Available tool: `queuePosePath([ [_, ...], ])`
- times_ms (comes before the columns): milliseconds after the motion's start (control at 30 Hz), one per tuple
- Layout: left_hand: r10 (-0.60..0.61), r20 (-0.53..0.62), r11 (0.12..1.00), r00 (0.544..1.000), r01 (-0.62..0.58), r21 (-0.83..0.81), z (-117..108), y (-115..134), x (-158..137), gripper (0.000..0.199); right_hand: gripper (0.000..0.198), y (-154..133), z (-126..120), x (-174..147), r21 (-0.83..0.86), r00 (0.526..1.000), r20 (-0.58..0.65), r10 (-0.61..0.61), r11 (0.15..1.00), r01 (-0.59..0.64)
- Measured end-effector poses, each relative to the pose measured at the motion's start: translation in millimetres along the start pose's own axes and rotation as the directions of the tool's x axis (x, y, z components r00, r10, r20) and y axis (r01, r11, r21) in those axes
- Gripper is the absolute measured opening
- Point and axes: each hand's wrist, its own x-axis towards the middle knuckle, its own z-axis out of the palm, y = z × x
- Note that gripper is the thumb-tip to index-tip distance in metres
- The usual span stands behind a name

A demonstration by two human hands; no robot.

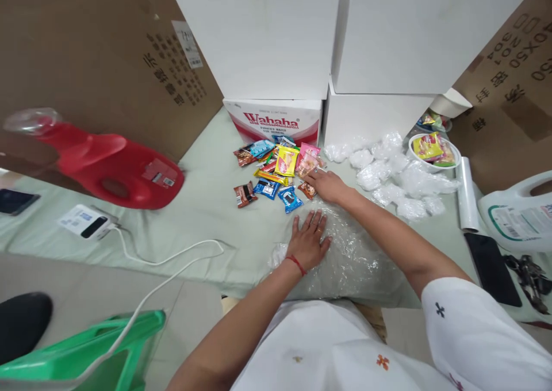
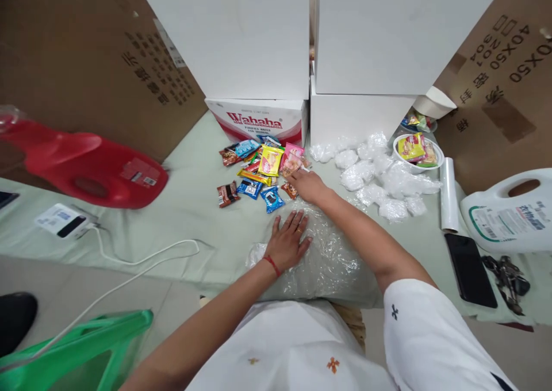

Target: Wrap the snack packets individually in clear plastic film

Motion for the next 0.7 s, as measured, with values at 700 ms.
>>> queuePosePath([
  [700, -0.007, -0.039, 0.998, 0.999, 0.004, -0.067, -10.8, -32.4, 8.7, 0.051, 0.039, -35.2, 12.6, -146.0, 0.251, 0.982, 0.143, 0.123, 0.955, -0.156],
])
